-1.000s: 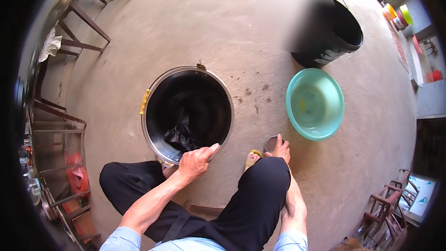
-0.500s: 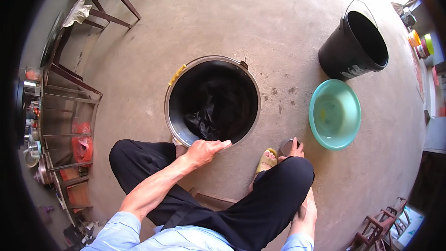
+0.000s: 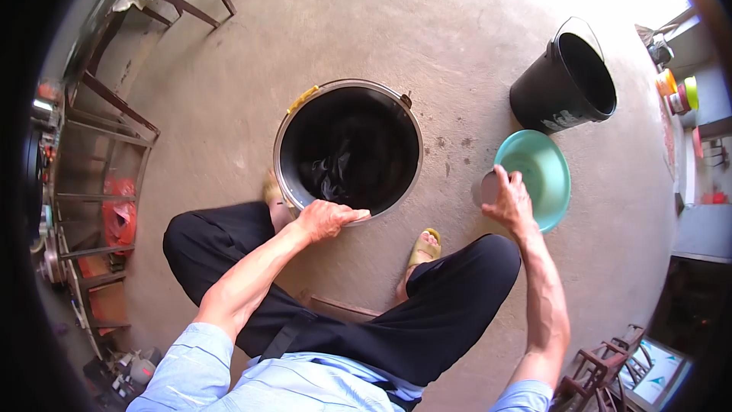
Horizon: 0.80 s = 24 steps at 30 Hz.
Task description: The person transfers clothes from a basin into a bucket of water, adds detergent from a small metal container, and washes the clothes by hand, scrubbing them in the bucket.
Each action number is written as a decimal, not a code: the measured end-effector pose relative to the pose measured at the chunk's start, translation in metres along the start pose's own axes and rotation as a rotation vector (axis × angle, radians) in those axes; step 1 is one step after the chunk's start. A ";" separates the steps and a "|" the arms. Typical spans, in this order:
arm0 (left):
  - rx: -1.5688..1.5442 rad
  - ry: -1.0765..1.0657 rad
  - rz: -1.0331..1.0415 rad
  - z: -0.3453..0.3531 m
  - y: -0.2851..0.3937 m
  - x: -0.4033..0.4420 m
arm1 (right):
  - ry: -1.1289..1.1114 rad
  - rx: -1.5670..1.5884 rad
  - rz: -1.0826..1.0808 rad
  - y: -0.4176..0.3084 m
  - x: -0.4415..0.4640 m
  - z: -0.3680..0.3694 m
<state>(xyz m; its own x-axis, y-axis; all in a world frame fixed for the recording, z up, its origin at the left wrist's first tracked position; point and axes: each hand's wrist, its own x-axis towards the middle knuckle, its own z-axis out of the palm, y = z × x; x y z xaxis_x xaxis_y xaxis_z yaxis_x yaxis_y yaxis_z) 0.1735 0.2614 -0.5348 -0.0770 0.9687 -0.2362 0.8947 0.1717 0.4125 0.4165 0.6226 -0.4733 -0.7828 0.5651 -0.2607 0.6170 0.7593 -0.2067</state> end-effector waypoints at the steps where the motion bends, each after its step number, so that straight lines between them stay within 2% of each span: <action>1: 0.015 -0.022 -0.018 0.001 0.000 0.000 | 0.000 -0.043 -0.021 -0.011 0.003 -0.025; 4: -0.012 -0.004 -0.001 0.000 -0.004 0.004 | -0.001 -0.093 -0.017 -0.055 0.012 -0.075; 8: 0.026 -0.007 0.005 0.009 -0.008 0.000 | -0.006 -0.128 0.087 -0.100 0.011 -0.080; 12: 0.038 -0.039 0.043 0.018 -0.013 -0.013 | -0.068 -0.099 0.235 -0.118 0.021 -0.038; 15: 0.019 -0.039 0.172 0.024 -0.028 -0.041 | -0.072 -0.062 0.272 -0.106 0.043 0.017; 21: 0.028 -0.063 0.215 0.025 0.009 -0.073 | -0.172 0.042 0.373 -0.080 0.061 0.107; 24: 0.051 -0.123 0.213 0.026 0.033 -0.082 | -0.090 -0.038 0.174 -0.070 0.064 0.137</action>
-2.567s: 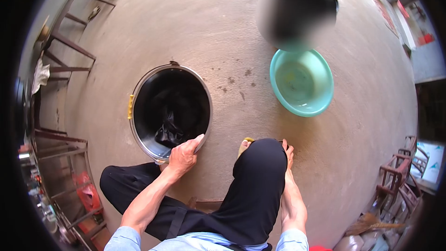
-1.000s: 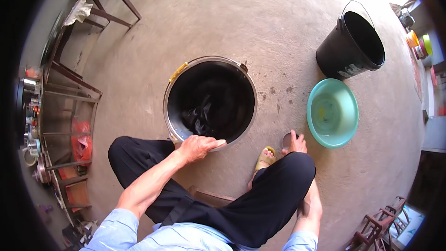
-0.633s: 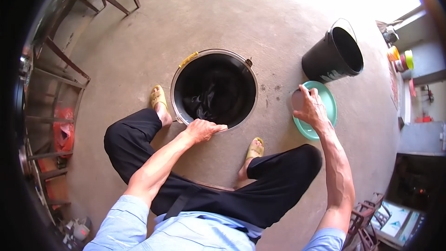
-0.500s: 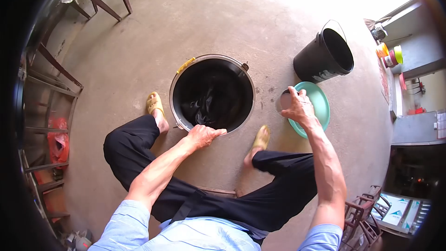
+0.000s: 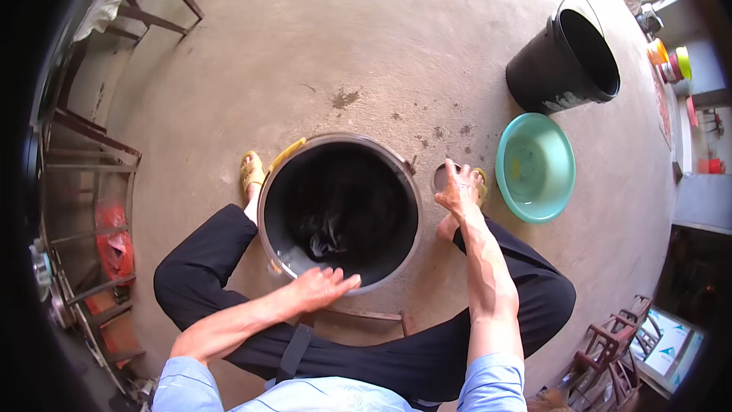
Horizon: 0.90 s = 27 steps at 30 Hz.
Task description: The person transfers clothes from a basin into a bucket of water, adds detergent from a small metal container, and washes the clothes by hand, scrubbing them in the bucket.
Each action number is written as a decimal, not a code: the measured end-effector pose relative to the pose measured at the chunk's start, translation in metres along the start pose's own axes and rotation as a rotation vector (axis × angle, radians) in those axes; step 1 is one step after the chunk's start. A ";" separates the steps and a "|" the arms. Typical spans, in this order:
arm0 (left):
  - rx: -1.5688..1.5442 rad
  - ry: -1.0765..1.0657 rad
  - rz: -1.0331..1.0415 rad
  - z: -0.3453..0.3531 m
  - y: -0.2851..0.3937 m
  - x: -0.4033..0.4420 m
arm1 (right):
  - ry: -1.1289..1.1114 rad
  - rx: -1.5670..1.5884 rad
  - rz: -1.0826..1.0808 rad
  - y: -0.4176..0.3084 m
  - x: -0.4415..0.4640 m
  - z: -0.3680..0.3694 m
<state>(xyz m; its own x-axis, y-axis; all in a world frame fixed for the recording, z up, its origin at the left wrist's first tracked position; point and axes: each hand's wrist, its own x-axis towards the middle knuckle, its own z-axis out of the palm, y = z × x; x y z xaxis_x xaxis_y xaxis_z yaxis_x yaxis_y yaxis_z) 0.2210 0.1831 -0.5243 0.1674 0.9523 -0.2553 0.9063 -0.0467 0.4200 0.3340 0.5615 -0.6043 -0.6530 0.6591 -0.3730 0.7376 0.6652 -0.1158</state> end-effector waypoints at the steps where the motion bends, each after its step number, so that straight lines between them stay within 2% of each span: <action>1: 0.008 -0.012 -0.003 0.004 0.010 -0.001 | 0.035 -0.040 -0.041 -0.002 0.000 0.005; 4: -0.045 -0.045 0.026 0.006 0.031 -0.002 | -0.032 -0.071 -0.042 -0.005 0.009 0.011; 6: -0.060 -0.029 0.050 0.012 0.038 -0.006 | 0.025 0.097 0.034 -0.007 0.019 0.028; 7: -0.061 -0.032 0.044 0.016 0.037 -0.011 | 0.021 0.100 0.029 -0.007 0.024 0.034; 9: -0.046 0.008 0.147 0.020 0.029 -0.024 | 0.006 0.162 0.151 -0.011 0.037 0.039; 10: -0.012 -0.054 0.198 0.021 0.022 -0.029 | -0.024 0.165 0.172 -0.013 0.042 0.039; 13: 0.030 -0.135 0.273 0.025 0.003 -0.039 | 0.015 0.207 0.175 -0.016 0.056 0.044; 14: 0.071 -0.074 0.293 0.027 -0.003 -0.045 | -0.019 0.251 0.151 -0.012 0.059 0.045; 17: 0.087 -0.249 0.190 -0.006 -0.021 -0.050 | -0.181 0.322 0.120 0.003 0.066 0.041; 19: 0.157 -0.246 0.104 -0.010 -0.033 -0.059 | -0.066 0.314 0.001 0.018 0.064 0.031; 21: 0.089 -0.399 0.017 -0.013 -0.028 -0.056 | 0.227 0.360 -0.079 0.022 0.064 0.011; 23: 0.060 -0.431 0.005 -0.018 -0.025 -0.054 | 0.385 0.593 -0.061 -0.011 0.040 -0.048; 24: -0.031 -0.467 -0.048 -0.019 -0.024 -0.052 | 0.393 0.585 -0.059 -0.027 0.024 -0.071; 25: -0.029 -0.459 -0.037 -0.022 -0.022 -0.049 | 0.476 0.601 -0.201 -0.042 0.008 -0.092; 27: -0.132 -0.604 -0.103 -0.034 -0.019 -0.038 | 0.592 0.599 -0.467 -0.075 -0.032 -0.122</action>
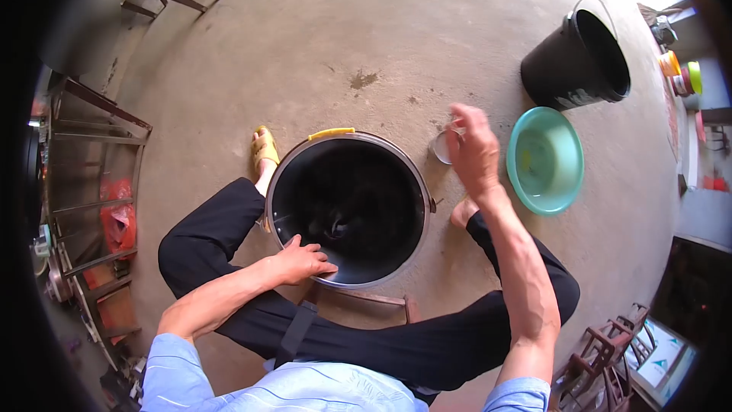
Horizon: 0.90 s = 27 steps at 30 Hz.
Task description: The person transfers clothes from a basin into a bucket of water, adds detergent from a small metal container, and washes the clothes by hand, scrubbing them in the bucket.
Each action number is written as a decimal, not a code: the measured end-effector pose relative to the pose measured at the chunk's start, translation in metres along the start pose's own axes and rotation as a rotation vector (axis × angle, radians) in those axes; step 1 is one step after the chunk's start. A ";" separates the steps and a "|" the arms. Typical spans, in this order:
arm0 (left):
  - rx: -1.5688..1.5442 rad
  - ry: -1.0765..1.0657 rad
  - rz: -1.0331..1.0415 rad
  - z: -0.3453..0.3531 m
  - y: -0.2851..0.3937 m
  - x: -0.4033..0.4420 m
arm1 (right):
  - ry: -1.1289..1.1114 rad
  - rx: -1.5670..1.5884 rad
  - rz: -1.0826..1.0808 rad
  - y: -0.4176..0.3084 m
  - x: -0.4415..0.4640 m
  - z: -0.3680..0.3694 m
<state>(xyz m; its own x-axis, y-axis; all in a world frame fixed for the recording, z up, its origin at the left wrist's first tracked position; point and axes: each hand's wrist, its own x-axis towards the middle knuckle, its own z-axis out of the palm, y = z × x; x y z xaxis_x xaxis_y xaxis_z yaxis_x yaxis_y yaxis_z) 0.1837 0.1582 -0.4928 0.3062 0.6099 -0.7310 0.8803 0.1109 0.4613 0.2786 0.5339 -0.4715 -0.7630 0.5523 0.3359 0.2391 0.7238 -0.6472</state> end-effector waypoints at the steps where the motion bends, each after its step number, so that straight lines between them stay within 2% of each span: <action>1: -0.082 -0.118 -0.038 -0.017 0.007 0.003 | -0.029 -0.054 -0.151 -0.022 -0.008 -0.001; 2: -0.077 -0.110 -0.034 -0.017 0.004 0.009 | -0.100 -0.116 -0.322 -0.041 -0.023 0.004; 3: -0.343 0.007 0.076 -0.011 -0.004 0.022 | -0.270 -0.037 -0.404 -0.070 -0.036 0.007; 4: -0.607 0.127 0.187 -0.010 -0.010 0.032 | -0.479 0.004 -0.363 -0.085 -0.055 0.017; 5: -0.613 0.355 0.069 -0.023 -0.011 0.042 | -0.655 -0.061 -0.352 -0.092 -0.075 0.031; 6: -0.614 0.576 -0.049 -0.033 -0.010 0.053 | -0.598 -0.229 -0.424 -0.093 -0.099 0.048; 8: -0.084 0.925 -0.375 -0.037 -0.008 0.071 | -0.610 -0.458 -0.330 -0.085 -0.128 0.081; 9: -0.117 0.802 -0.472 -0.032 -0.013 0.082 | -0.619 -0.493 -0.210 -0.077 -0.140 0.097; 10: -0.287 0.641 -0.538 -0.024 -0.015 0.090 | -0.632 -0.522 -0.090 -0.069 -0.154 0.112; 12: -0.248 0.430 -0.563 0.014 -0.025 0.115 | -0.884 -0.544 0.150 -0.055 -0.177 0.137; 14: -0.183 0.417 -0.553 0.023 -0.028 0.124 | -0.885 -0.604 0.194 -0.045 -0.200 0.159; 17: -0.282 0.213 -0.546 0.018 -0.037 0.136 | -0.879 -0.550 0.220 -0.031 -0.205 0.168; 19: -0.294 0.228 -0.548 0.019 -0.043 0.149 | -1.065 -0.473 0.299 -0.014 -0.190 0.173; 22: -0.279 0.287 -0.499 0.013 -0.054 0.161 | -1.045 -0.410 0.363 -0.001 -0.179 0.186; 24: -0.441 0.275 -0.509 0.009 -0.056 0.164 | -1.003 -0.392 0.363 0.003 -0.178 0.185; 26: -0.417 0.295 -0.498 0.014 -0.054 0.160 | -1.008 -0.306 0.392 -0.001 -0.174 0.177; 27: -0.396 0.318 -0.501 0.016 -0.052 0.159 | -1.027 -0.301 0.253 -0.026 -0.152 0.147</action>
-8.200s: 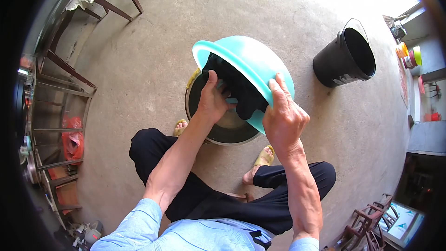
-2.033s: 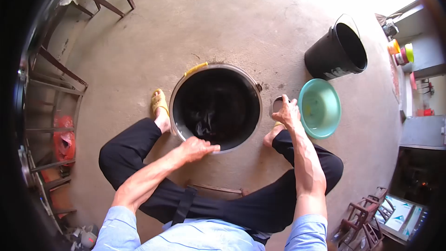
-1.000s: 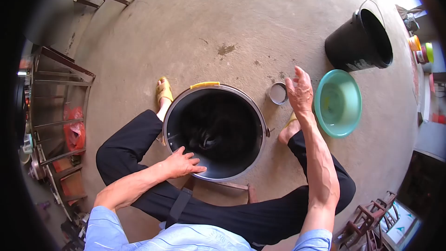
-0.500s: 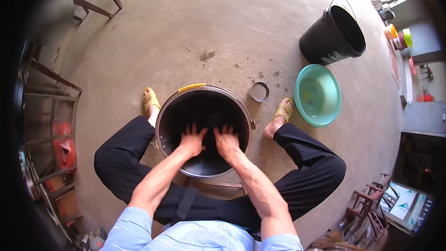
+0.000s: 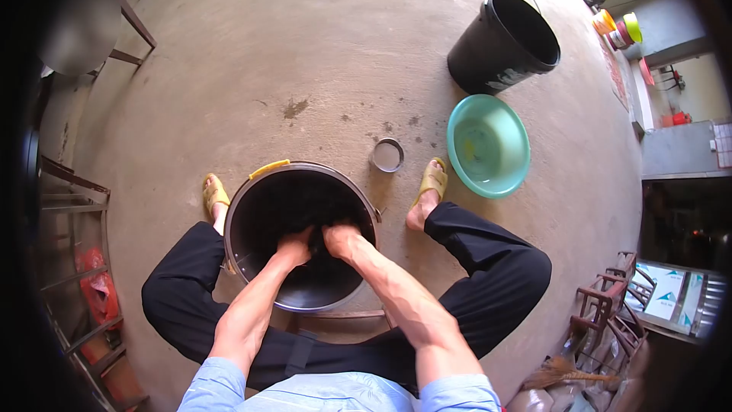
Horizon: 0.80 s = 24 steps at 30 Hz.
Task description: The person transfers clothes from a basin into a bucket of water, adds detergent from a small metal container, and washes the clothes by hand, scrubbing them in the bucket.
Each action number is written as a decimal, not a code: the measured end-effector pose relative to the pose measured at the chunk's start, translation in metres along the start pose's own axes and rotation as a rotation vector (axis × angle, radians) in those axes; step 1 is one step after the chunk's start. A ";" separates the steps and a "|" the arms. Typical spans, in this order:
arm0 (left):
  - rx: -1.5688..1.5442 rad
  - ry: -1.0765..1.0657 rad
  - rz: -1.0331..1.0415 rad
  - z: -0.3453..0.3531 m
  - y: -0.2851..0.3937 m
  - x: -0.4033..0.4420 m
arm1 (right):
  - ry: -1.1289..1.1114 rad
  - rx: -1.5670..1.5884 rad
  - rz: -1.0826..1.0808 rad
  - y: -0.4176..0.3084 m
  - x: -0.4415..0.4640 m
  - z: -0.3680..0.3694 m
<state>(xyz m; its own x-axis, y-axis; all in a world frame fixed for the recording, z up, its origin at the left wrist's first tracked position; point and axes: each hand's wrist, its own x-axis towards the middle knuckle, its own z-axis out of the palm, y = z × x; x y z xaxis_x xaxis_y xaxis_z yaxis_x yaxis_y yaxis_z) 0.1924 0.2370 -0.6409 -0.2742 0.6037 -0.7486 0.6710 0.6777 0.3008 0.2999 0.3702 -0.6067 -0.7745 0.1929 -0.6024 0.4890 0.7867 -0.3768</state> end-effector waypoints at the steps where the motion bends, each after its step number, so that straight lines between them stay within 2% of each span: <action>1: 0.016 0.023 0.003 0.003 -0.001 -0.006 | -0.223 -0.080 -0.070 -0.007 -0.006 -0.032; 3: -0.016 0.099 0.034 0.009 0.001 -0.009 | -0.012 -0.084 -0.235 -0.015 -0.034 -0.084; 7: -0.022 0.119 -0.042 0.014 0.002 -0.011 | 0.028 0.254 -0.228 -0.013 -0.051 -0.178; 8: -0.016 0.092 -0.042 0.009 0.006 -0.016 | 0.049 0.496 -0.243 0.001 -0.047 -0.186; 9: -0.007 0.063 -0.040 0.004 0.009 -0.018 | 0.068 0.538 -0.255 0.014 -0.042 -0.198; 10: 0.013 0.083 -0.028 0.008 0.007 -0.016 | -0.033 0.895 -0.171 0.033 -0.036 -0.208; 11: 0.015 0.087 -0.043 0.010 0.006 -0.016 | 0.009 1.133 -0.110 0.055 -0.028 -0.211; 13: 0.022 0.092 -0.036 0.012 0.007 -0.015 | 0.207 1.317 0.025 0.102 -0.024 -0.216; 15: 0.008 0.093 -0.061 0.005 0.014 -0.018 | 0.452 1.493 0.251 0.170 -0.012 -0.182; 17: 0.040 0.093 -0.078 0.003 0.021 -0.018 | 0.641 1.739 0.684 0.248 -0.003 -0.120; 19: 0.056 0.121 -0.098 0.007 0.022 -0.018 | 0.925 2.178 1.194 0.320 0.005 -0.057; 21: 0.042 0.198 -0.077 0.014 0.021 -0.015 | 0.891 2.254 1.456 0.331 -0.015 -0.053; 22: 0.040 0.197 -0.087 0.015 0.022 -0.014 | 0.878 2.251 1.456 0.354 -0.016 -0.035; 24: 0.032 0.185 -0.076 0.010 0.021 -0.019 | 1.379 2.510 1.030 0.390 -0.013 0.003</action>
<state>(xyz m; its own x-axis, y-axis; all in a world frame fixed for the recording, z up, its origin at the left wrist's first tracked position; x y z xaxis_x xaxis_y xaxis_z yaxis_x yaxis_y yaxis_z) 0.2190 0.2359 -0.6265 -0.4446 0.6198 -0.6466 0.6644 0.7124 0.2260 0.5015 0.6726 -0.7476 0.3064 0.3819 -0.8720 -0.6830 -0.5499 -0.4808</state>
